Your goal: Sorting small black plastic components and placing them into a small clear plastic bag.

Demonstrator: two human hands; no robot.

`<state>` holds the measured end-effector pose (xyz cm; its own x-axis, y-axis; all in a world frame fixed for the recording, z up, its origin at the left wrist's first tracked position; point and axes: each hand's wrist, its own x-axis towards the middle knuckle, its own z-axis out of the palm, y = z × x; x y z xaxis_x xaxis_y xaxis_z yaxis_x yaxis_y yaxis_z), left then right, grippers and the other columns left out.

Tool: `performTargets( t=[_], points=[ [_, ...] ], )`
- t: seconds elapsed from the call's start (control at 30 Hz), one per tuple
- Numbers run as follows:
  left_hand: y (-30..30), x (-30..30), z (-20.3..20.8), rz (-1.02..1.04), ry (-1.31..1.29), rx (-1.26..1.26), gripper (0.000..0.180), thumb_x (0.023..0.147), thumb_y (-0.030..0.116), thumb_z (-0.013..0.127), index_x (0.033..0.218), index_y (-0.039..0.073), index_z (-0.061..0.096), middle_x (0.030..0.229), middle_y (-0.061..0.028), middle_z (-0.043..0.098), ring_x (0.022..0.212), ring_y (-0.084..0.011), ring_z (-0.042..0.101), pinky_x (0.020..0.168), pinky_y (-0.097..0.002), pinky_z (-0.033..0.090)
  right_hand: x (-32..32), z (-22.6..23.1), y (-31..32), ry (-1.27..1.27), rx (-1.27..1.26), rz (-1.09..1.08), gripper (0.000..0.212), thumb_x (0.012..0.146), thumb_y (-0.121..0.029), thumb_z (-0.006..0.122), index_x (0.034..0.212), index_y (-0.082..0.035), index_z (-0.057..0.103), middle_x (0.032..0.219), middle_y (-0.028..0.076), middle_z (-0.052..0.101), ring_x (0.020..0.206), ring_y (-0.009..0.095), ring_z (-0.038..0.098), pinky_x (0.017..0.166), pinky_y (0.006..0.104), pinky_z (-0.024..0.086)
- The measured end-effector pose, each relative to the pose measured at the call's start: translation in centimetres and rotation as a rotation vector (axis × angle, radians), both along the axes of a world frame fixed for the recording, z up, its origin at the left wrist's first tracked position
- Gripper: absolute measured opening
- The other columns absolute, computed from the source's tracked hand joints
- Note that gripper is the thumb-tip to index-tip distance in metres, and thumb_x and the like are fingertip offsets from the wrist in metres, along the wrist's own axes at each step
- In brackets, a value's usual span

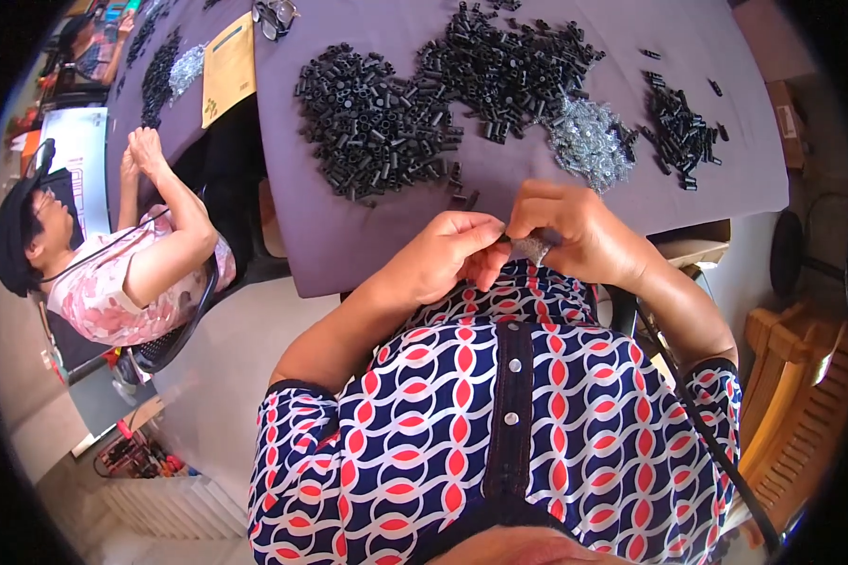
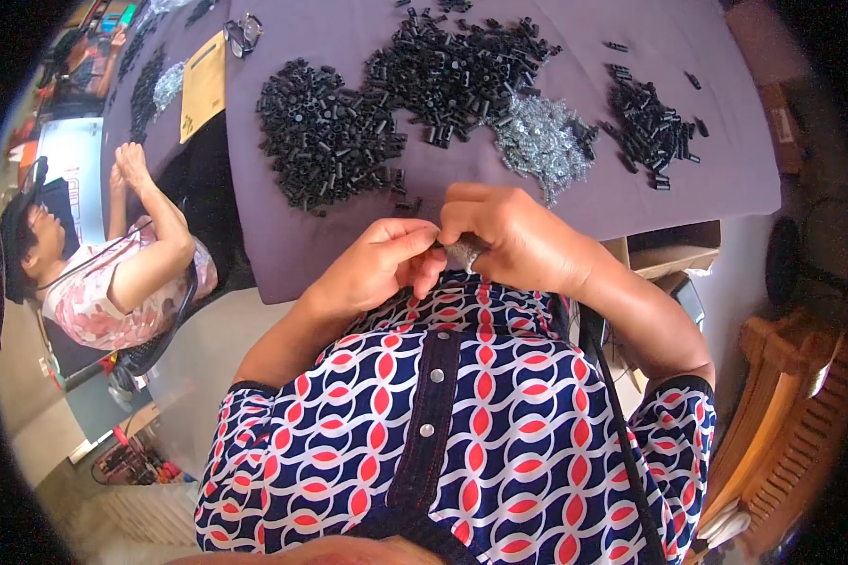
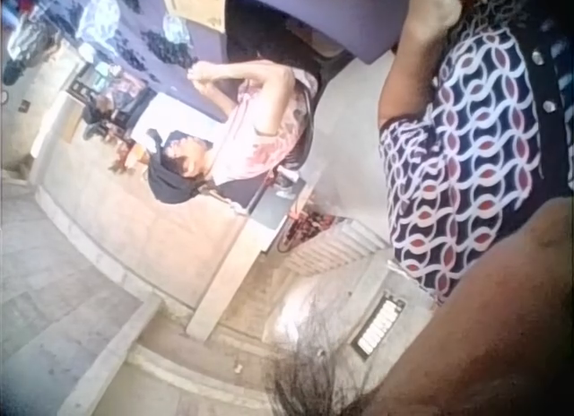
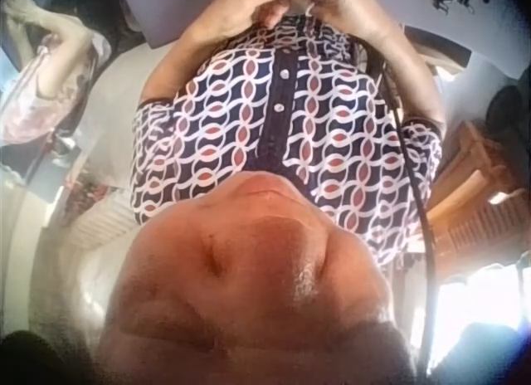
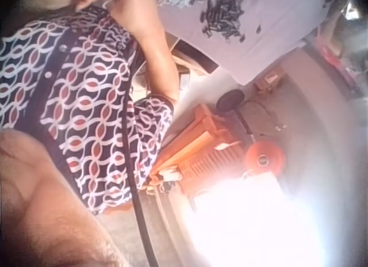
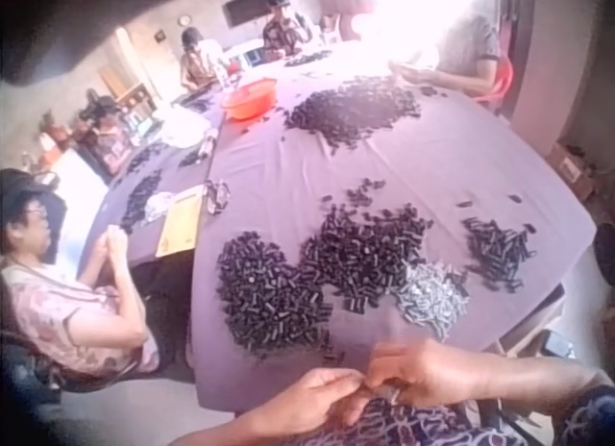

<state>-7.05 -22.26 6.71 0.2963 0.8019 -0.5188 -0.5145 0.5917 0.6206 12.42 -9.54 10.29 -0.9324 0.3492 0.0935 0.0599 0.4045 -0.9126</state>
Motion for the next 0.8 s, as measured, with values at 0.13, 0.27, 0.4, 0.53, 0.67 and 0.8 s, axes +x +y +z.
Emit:
performTargets(
  t=[0.13, 0.27, 0.4, 0.53, 0.67, 0.8],
  points=[
    [0.2, -0.2, 0.1, 0.010, -0.194, -0.045, 0.026, 0.106, 0.023, 0.055, 0.100, 0.001, 0.067, 0.080, -0.0028, 0.066, 0.062, -0.0115, 0.061, 0.060, -0.0247, 0.053, 0.0, 0.8, 0.3, 0.002, 0.004, 0.007, 0.029, 0.067, 0.015, 0.067, 0.092, 0.001, 0.066, 0.092, 0.009, 0.064, 0.087, 0.027, 0.065, 0.073, 0.0338, 0.052],
    [0.7, 0.4, 0.7, 0.074, 0.181, 0.128, 0.027, 0.106, 0.025, 0.056, 0.099, 0.001, 0.067, 0.079, -0.0018, 0.066, 0.063, -0.0091, 0.061, 0.061, -0.0237, 0.053, 0.4, 0.4, 0.5, -0.002, -0.133, -0.077, 0.050, 0.065, 0.018, 0.059, 0.111, -0.001, 0.068, 0.104, 0.010, 0.068, 0.098, 0.023, 0.069, 0.084, 0.0328, 0.055],
    [1.1, 1.1, 1.3, 0.140, 0.357, 0.281, 0.026, 0.107, 0.023, 0.056, 0.101, 0.000, 0.066, 0.080, -0.0022, 0.066, 0.066, -0.0082, 0.062, 0.063, -0.0232, 0.053, 1.1, 0.7, 0.8, 0.003, -0.371, -0.181, 0.056, 0.077, 0.012, 0.060, 0.132, 0.000, 0.061, 0.117, 0.010, 0.069, 0.112, 0.019, 0.067, 0.100, 0.0344, 0.052],
    [1.2, 2.0, 1.7, 0.181, 0.530, 0.314, 0.024, 0.107, 0.020, 0.055, 0.105, -0.001, 0.065, 0.083, -0.0028, 0.067, 0.070, -0.0081, 0.063, 0.066, -0.0231, 0.053, 1.8, 0.2, 1.5, 0.034, -0.102, -0.196, 0.032, 0.092, -0.003, 0.061, 0.123, 0.001, 0.062, 0.110, 0.013, 0.068, 0.104, 0.026, 0.068, 0.092, 0.0355, 0.053],
    [1.4, 2.7, 1.9, 0.152, 0.608, 0.354, 0.022, 0.107, 0.018, 0.054, 0.107, -0.002, 0.064, 0.085, -0.0035, 0.066, 0.075, -0.0102, 0.063, 0.070, -0.0243, 0.053, 1.5, 0.3, 2.1, 0.030, 0.304, -0.082, 0.024, 0.092, -0.013, 0.064, 0.111, 0.002, 0.062, 0.095, 0.017, 0.061, 0.085, 0.037, 0.063, 0.076, 0.0407, 0.051],
    [1.5, 3.1, 2.0, 0.133, 0.631, 0.412, 0.022, 0.108, 0.017, 0.053, 0.108, -0.002, 0.064, 0.085, -0.0034, 0.066, 0.075, -0.0096, 0.063, 0.070, -0.0241, 0.053, 1.4, -0.7, 1.7, -0.022, 0.372, -0.075, 0.018, 0.087, -0.016, 0.068, 0.097, -0.003, 0.061, 0.087, 0.014, 0.060, 0.082, 0.039, 0.063, 0.069, 0.0459, 0.052]
  ],
)
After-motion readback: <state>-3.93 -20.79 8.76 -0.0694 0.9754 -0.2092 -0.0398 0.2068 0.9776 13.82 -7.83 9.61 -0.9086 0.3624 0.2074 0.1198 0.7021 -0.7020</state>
